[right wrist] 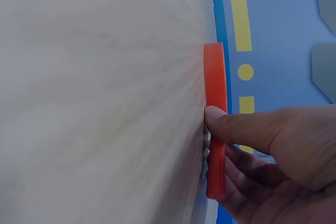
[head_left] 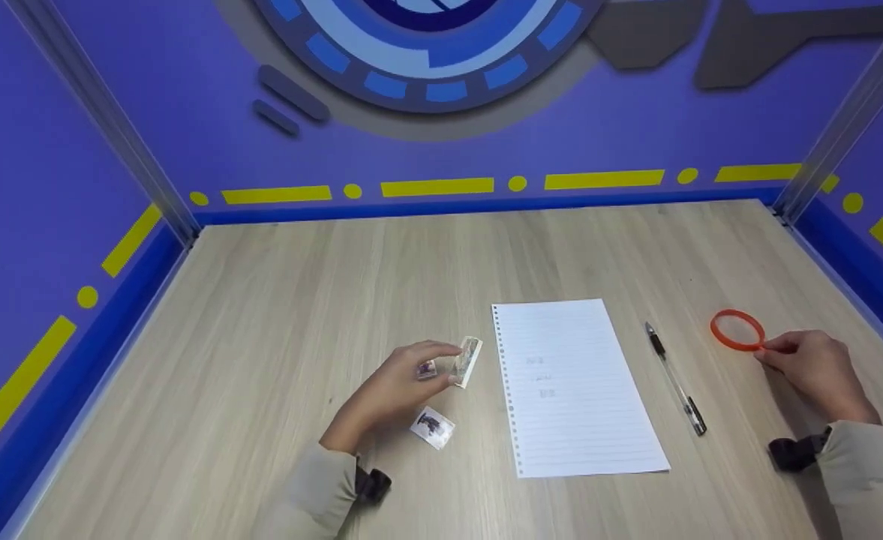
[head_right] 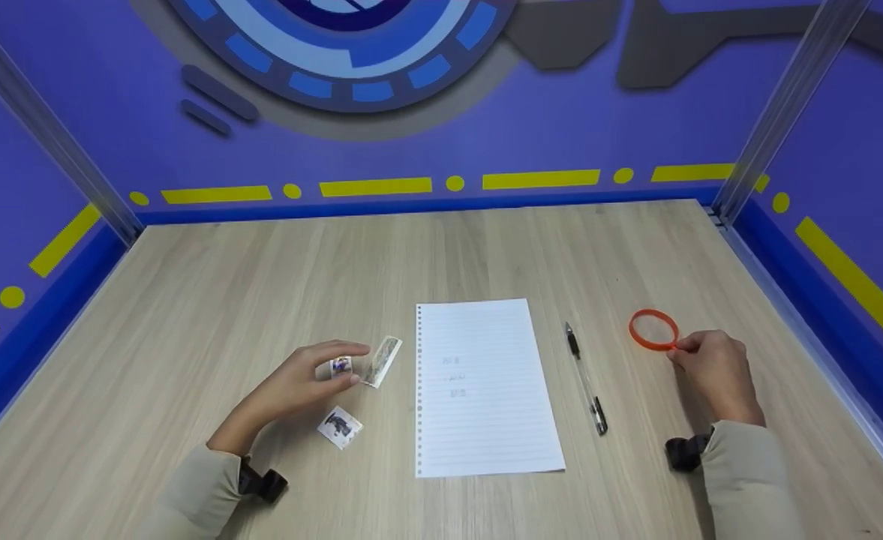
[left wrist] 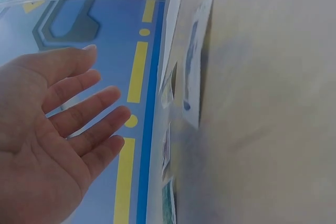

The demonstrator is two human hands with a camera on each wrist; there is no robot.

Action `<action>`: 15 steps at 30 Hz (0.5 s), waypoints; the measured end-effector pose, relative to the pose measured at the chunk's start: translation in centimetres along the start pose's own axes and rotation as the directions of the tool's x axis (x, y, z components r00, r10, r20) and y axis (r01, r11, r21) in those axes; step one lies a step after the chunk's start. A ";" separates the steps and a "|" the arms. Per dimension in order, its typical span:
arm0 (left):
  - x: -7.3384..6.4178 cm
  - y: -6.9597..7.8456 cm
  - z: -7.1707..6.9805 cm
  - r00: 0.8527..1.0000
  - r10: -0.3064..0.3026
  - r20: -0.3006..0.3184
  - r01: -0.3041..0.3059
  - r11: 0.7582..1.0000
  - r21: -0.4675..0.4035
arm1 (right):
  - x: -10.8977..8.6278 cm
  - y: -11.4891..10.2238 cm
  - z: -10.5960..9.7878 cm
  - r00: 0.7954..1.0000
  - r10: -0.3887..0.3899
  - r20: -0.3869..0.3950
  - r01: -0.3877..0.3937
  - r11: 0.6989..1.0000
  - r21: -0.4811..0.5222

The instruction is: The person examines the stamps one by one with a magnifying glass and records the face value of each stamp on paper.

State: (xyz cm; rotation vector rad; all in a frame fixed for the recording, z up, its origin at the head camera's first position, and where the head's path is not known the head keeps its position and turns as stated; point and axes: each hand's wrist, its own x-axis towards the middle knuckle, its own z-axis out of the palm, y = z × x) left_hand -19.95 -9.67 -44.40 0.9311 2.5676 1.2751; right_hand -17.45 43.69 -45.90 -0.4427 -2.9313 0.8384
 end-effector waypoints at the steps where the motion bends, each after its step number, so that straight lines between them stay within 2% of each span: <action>1: -0.1 -0.1 -0.1 1.000 0.003 0.001 -0.003 1.000 -0.002 | 0.1 0.0 0.0 1.000 0.010 0.000 -0.010 1.000 0.002; 4: -0.3 -0.4 -0.4 1.000 0.026 0.004 -0.026 1.000 -0.001 | 0.2 0.0 0.1 0.999 0.033 -0.004 -0.033 0.999 0.008; 11: -0.9 -1.1 -0.8 0.999 0.027 0.028 -0.027 1.000 -0.003 | -0.1 0.0 -0.3 0.997 -0.067 -0.033 0.067 0.998 -0.020; 15: -1.1 -1.3 -1.0 0.999 0.032 0.033 -0.031 0.999 -0.024 | -0.1 -0.4 -0.4 0.998 -0.063 -0.011 0.063 0.998 0.004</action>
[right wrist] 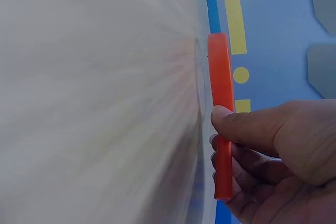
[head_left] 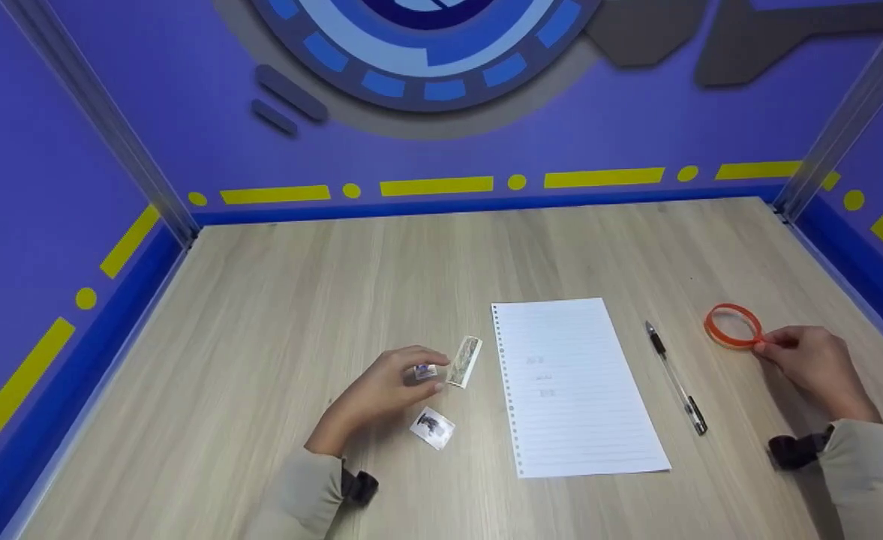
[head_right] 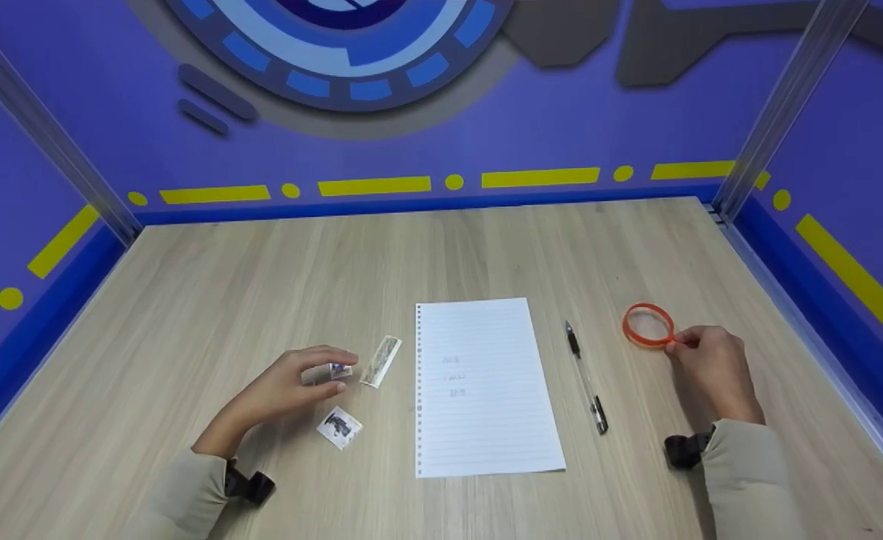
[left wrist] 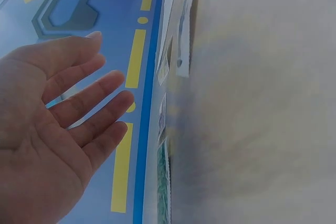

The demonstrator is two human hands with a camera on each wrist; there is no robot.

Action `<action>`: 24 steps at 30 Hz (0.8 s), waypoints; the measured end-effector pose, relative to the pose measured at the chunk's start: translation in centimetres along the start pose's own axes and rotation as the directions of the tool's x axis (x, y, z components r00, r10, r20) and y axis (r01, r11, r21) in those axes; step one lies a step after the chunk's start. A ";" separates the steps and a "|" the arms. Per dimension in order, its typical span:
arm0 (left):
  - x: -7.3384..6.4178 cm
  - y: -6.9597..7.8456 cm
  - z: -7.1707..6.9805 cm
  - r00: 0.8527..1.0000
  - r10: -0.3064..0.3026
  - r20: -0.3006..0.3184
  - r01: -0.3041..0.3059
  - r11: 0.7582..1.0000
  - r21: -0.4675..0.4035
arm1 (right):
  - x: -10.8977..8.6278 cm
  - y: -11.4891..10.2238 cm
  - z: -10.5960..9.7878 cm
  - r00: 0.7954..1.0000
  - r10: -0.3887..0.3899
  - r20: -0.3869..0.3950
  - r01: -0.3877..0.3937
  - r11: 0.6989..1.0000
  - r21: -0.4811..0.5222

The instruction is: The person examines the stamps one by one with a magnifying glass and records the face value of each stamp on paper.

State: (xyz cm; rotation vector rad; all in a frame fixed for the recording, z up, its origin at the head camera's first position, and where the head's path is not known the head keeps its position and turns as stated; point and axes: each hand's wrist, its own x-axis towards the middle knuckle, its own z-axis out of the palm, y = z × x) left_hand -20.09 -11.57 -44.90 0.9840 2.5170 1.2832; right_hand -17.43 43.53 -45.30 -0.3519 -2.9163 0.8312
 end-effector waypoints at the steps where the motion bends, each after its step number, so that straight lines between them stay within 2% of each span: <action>1: -0.1 0.0 -0.1 1.000 0.001 0.001 -0.001 1.000 -0.005 | 0.0 -0.1 0.0 1.000 0.003 0.005 -0.003 1.000 0.004; 6: -0.5 -0.1 -0.4 1.000 -0.021 0.007 0.022 1.000 -0.020 | 0.1 -0.9 -0.2 1.000 0.009 0.021 -0.010 1.000 0.028; 9: -0.8 -0.2 -0.5 0.999 -0.037 0.017 0.038 0.999 -0.026 | 0.0 -1.4 -0.3 1.000 -0.014 0.018 0.013 0.999 0.033; 16: -1.2 -0.4 -0.9 0.998 -0.047 0.031 0.047 0.999 -0.005 | -0.1 -2.7 -0.3 0.999 -0.030 0.032 0.027 0.998 0.064; 24: -2.2 -1.4 -2.3 0.999 -0.045 0.018 0.046 0.998 -0.049 | 0.1 -4.5 0.1 0.992 -0.124 -0.029 0.125 0.992 0.029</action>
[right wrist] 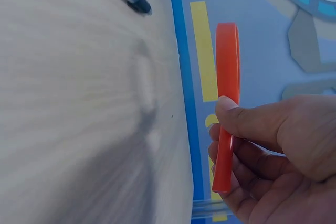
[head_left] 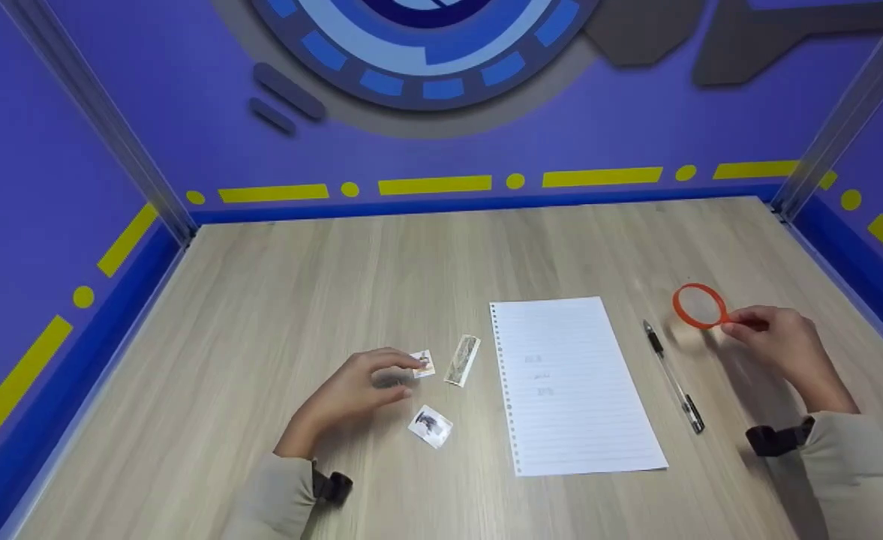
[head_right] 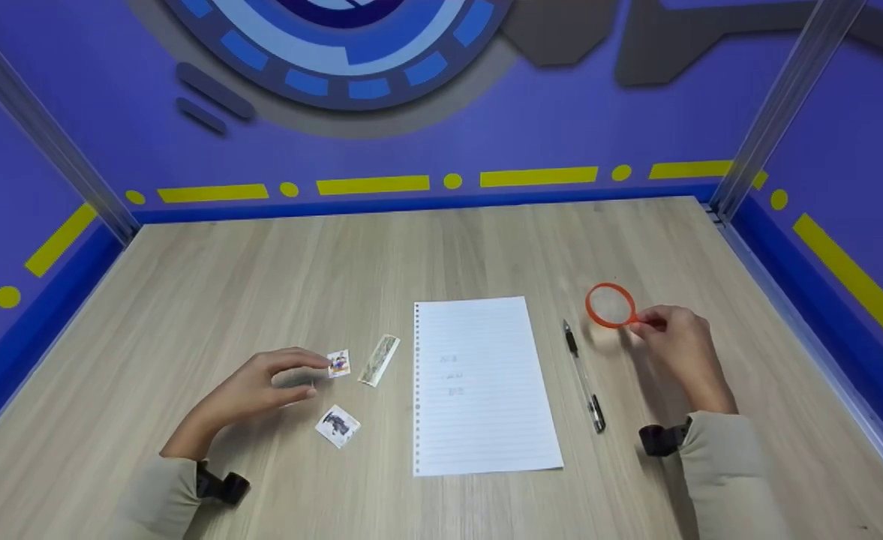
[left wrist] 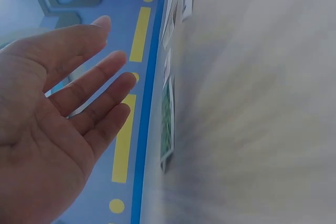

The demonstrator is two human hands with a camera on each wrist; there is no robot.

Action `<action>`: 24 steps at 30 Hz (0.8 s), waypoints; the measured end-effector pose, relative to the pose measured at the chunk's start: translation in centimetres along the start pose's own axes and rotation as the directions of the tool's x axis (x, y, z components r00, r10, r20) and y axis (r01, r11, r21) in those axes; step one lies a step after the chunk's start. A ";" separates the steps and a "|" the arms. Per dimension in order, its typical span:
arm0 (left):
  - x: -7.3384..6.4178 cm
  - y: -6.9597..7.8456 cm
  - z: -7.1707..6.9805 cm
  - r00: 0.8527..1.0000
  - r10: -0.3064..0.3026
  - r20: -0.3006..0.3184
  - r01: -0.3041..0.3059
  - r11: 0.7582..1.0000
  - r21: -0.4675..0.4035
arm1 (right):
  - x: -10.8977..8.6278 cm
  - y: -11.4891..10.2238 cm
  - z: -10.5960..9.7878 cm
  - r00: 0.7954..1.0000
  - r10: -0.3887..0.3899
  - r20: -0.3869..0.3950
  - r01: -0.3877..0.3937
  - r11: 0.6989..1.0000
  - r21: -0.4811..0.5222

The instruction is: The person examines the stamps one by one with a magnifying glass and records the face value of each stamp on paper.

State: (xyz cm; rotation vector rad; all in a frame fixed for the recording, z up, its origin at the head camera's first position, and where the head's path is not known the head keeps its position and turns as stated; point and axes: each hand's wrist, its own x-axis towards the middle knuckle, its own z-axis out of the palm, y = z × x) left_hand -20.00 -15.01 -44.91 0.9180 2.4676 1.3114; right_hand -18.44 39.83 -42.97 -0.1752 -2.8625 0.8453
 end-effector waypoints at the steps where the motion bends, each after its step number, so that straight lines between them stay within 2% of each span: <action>1: -0.1 -0.2 -0.2 1.000 -0.002 -0.001 0.002 1.000 -0.002 | 0.0 -0.2 0.1 1.000 -0.010 -0.008 0.010 1.000 -0.005; 9: -1.1 -0.8 -1.3 0.996 -0.074 -0.042 0.075 0.997 0.033 | -0.1 -1.4 0.9 1.000 -0.021 0.010 0.020 1.000 0.019; 16: -1.7 -1.4 -2.2 0.996 -0.066 -0.067 0.069 0.997 0.046 | 0.0 -2.0 0.9 0.997 -0.075 0.008 0.075 0.997 0.037; 24: -2.3 -2.4 -2.7 0.990 -0.121 -0.071 0.124 0.992 0.038 | -0.1 -3.5 1.0 0.994 -0.092 0.057 0.088 0.993 0.075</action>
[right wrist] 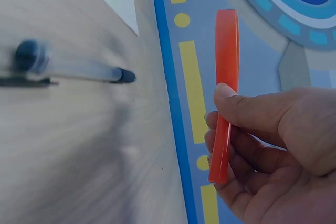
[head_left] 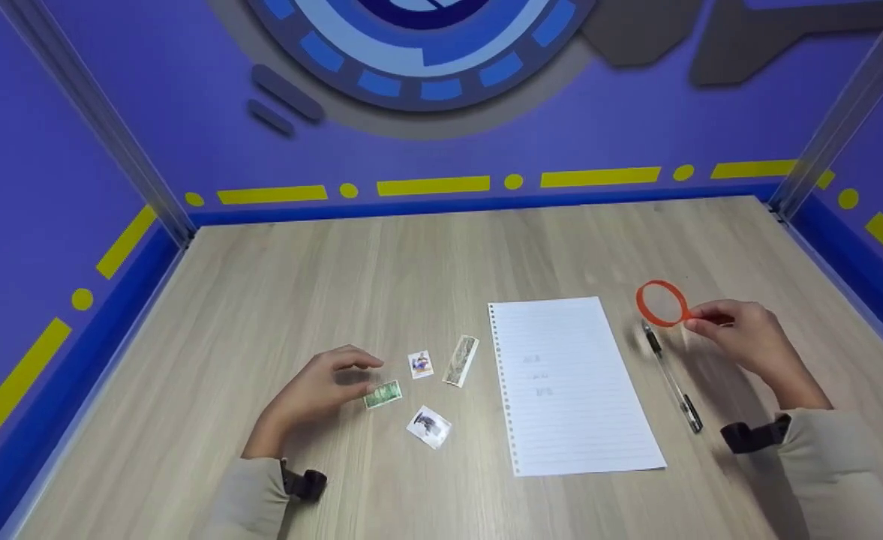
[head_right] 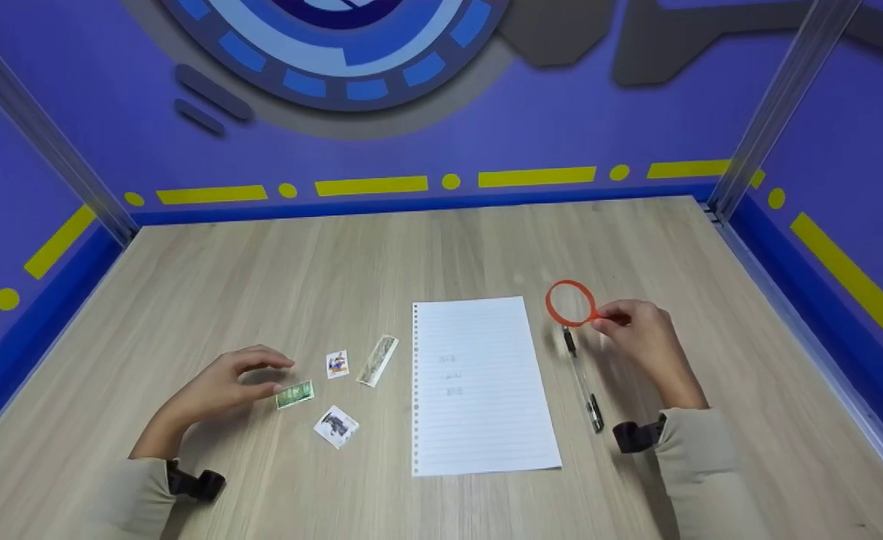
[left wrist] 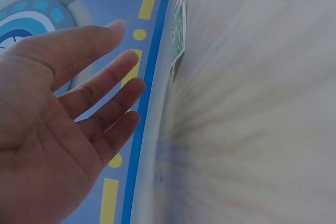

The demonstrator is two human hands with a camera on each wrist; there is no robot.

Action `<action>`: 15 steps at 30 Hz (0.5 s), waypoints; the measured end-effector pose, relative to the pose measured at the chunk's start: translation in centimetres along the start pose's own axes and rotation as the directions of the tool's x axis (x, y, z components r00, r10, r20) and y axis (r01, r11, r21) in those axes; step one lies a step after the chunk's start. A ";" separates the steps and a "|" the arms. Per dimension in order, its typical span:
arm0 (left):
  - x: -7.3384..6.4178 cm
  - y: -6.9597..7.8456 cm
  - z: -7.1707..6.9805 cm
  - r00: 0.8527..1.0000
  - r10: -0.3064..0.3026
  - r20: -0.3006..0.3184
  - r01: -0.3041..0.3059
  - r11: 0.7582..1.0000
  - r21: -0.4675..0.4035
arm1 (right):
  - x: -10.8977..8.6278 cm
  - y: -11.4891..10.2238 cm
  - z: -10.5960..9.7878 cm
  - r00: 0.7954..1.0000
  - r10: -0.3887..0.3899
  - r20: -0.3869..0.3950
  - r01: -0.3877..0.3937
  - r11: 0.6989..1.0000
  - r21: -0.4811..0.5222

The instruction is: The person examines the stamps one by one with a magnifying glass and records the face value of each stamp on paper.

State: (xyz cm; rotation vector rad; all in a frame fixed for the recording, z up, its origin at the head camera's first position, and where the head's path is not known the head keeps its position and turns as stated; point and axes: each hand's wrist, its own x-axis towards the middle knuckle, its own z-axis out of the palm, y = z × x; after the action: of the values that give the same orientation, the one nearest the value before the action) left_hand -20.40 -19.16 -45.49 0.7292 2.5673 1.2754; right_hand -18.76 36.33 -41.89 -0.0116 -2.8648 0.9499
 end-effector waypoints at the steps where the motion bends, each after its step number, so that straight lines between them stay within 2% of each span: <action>1: -0.1 -0.1 -0.1 1.000 -0.003 -0.003 0.003 1.000 0.001 | 0.1 -0.3 0.0 1.000 -0.004 0.006 0.004 1.000 0.004; 8: -0.3 -0.9 -0.3 1.000 -0.027 -0.011 0.027 0.999 0.021 | 0.6 -2.1 0.6 0.998 -0.037 0.040 0.036 0.999 0.024; 15: -0.2 -0.9 -0.3 0.999 -0.032 -0.017 0.033 0.999 0.033 | 1.0 -3.3 1.2 0.997 -0.065 0.051 0.063 0.997 0.035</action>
State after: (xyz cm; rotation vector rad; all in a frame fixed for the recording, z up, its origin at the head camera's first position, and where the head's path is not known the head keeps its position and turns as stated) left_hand -20.63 -19.95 -45.97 0.6830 2.6085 1.2367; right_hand -19.80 33.05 -40.78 0.1092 -2.8764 1.0004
